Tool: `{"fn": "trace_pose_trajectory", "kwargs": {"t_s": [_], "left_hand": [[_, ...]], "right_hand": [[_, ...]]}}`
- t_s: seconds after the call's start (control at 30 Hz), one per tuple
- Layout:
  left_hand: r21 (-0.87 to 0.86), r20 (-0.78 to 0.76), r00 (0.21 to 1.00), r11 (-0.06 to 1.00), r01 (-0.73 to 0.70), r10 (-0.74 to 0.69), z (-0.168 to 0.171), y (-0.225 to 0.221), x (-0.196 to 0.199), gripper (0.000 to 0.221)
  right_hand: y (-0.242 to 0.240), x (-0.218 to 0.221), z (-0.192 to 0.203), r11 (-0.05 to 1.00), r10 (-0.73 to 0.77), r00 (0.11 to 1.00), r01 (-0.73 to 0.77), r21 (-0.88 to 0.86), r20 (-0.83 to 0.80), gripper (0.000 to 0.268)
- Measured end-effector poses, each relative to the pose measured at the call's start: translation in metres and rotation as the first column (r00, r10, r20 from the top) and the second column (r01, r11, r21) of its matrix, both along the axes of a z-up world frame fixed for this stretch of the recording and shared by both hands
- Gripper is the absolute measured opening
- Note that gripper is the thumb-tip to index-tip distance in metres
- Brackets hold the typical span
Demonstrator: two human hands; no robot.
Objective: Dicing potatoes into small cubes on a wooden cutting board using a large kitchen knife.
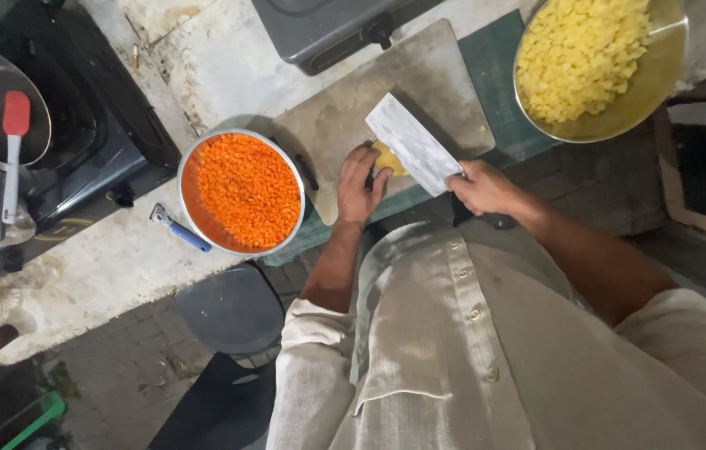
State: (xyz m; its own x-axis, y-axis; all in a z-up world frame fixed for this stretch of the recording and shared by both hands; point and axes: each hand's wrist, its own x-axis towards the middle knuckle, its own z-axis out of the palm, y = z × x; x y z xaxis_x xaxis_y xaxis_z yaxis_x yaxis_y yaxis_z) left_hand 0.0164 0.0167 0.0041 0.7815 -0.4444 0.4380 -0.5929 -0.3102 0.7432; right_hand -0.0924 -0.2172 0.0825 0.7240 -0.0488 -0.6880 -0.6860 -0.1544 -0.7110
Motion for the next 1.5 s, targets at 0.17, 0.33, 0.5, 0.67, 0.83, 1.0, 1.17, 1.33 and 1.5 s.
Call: {"fn": "trace_pose_trajectory", "kwargs": {"t_s": [0.17,0.33,0.5,0.67,0.83,1.0,1.17,1.33,1.5], "left_hand": [[-0.087,-0.011,1.0,0.996,0.0,-0.001,0.015,-0.001,-0.004,0.031],[-0.087,-0.001,0.996,0.993,-0.083,0.084,0.005,0.002,-0.024,0.028],[-0.108,-0.027,0.988,0.982,-0.155,0.153,0.009,0.003,-0.034,0.026],[-0.124,-0.031,0.985,0.977,-0.171,0.168,0.007,0.003,-0.033,0.026],[-0.143,-0.035,0.984,0.974,-0.176,0.173,0.011,0.003,-0.032,0.024],[-0.164,-0.046,0.985,0.971,-0.172,0.167,0.009,0.003,-0.032,0.022],[-0.171,-0.047,0.984,0.969,-0.18,0.175,0.004,0.003,-0.033,0.023],[-0.11,-0.001,0.988,0.982,-0.151,0.152,0.004,0.003,-0.028,0.019],[-0.109,-0.001,0.99,0.985,-0.137,0.138,0.005,0.002,-0.029,0.023]], "right_hand": [[0.008,-0.006,0.006,0.989,0.094,0.993,-0.084,-0.122,0.075,0.022],[0.03,-0.016,0.037,0.86,0.311,0.948,-0.252,-0.444,0.064,0.026],[0.04,0.0,0.082,0.77,0.407,0.904,-0.417,-0.484,-0.13,0.027],[0.042,0.005,0.081,0.754,0.423,0.89,-0.449,-0.481,-0.168,0.025],[0.045,0.006,0.074,0.747,0.441,0.883,-0.459,-0.481,-0.159,0.024],[0.05,0.016,0.075,0.745,0.439,0.863,-0.505,-0.436,-0.25,0.033],[0.052,0.015,0.055,0.726,0.428,0.853,-0.521,-0.449,-0.298,0.035],[0.059,0.029,0.052,0.75,0.461,0.859,-0.512,-0.418,-0.224,0.034],[0.052,0.03,0.055,0.756,0.45,0.877,-0.473,-0.453,-0.166,0.033]]}}
